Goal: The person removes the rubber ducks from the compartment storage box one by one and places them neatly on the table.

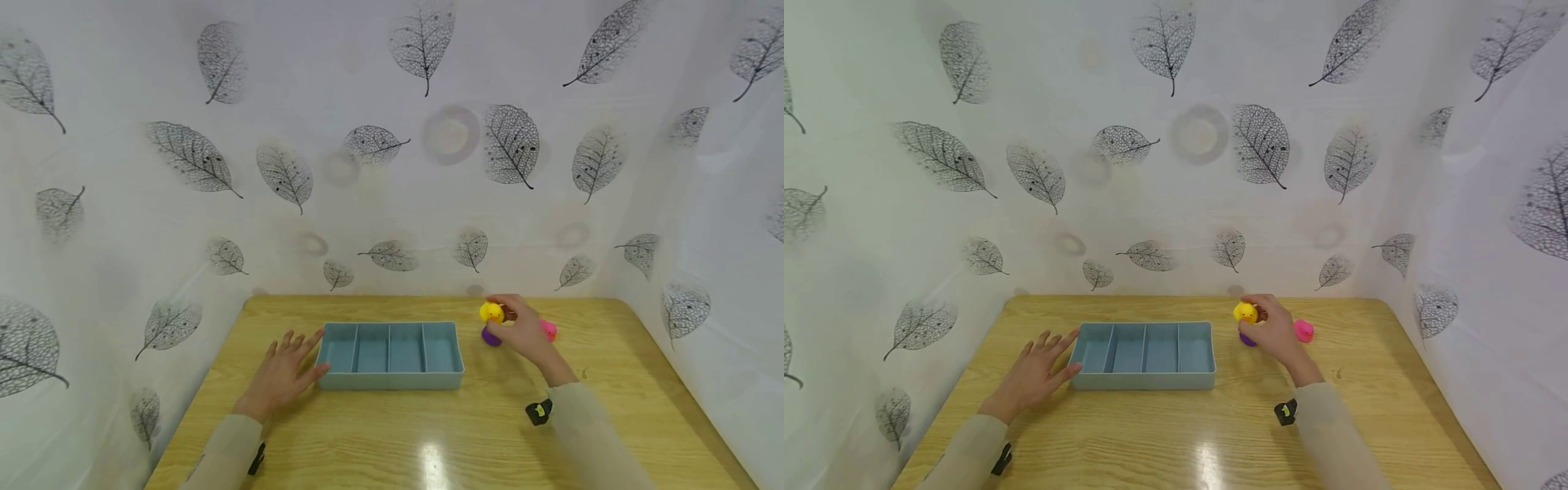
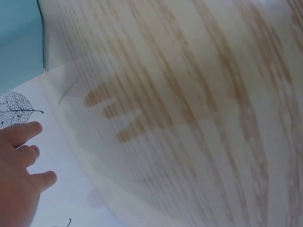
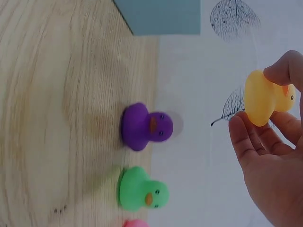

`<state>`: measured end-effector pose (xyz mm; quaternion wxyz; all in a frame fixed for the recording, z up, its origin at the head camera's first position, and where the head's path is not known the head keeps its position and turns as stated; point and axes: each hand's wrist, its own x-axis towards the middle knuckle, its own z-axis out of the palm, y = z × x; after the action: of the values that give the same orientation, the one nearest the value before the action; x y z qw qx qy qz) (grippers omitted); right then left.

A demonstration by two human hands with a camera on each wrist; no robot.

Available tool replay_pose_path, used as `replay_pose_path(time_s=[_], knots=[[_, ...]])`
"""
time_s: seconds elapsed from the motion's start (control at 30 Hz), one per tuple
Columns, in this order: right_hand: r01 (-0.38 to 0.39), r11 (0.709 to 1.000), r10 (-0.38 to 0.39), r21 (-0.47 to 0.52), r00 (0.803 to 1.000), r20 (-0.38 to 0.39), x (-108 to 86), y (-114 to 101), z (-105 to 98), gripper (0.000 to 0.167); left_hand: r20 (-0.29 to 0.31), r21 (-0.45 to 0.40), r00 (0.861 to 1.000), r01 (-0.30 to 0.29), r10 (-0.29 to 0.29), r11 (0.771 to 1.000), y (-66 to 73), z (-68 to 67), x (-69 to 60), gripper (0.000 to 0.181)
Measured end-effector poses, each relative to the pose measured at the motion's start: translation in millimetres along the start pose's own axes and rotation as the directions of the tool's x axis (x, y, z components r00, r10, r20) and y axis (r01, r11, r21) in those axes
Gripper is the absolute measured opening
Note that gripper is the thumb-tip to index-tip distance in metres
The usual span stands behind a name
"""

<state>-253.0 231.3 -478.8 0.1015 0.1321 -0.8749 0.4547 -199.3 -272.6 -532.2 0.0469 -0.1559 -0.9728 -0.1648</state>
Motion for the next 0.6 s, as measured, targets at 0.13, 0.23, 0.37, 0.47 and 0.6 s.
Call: replay_pose_path(time_s=[0.13, 0.23, 0.37, 0.47, 0.6], knots=[[-0.039, 0.999, 0.040, -0.030, 0.999, 0.003, -4.6, 6, -13, 0.049, 0.001, -0.002, 1.000, -0.002, 0.002, 1.000, 0.0, -0.4, -0.1, 0.075], [-0.070, 0.996, 0.071, -0.053, 0.997, 0.021, -7.4, 10, -23, 0.052, -0.002, -0.001, 1.000, -0.005, 0.005, 1.000, -0.4, 0.3, 0.0, 0.075], [-0.103, 0.993, 0.105, -0.049, 0.994, 0.038, -10.0, 17, -34, 0.055, -0.006, 0.008, 1.000, -0.008, 0.008, 1.000, -0.6, 1.0, 0.0, 0.075], [-0.127, 0.991, 0.129, -0.047, 0.991, 0.039, -11.6, 22, -40, 0.057, -0.008, 0.016, 1.000, -0.011, 0.011, 1.000, -0.7, 0.5, 0.2, 0.075], [-0.147, 0.987, 0.149, -0.061, 0.989, 0.027, -13.9, 29, -48, 0.057, -0.006, 0.021, 1.000, -0.010, 0.010, 1.000, -0.7, 0.3, 1.0, 0.075]])
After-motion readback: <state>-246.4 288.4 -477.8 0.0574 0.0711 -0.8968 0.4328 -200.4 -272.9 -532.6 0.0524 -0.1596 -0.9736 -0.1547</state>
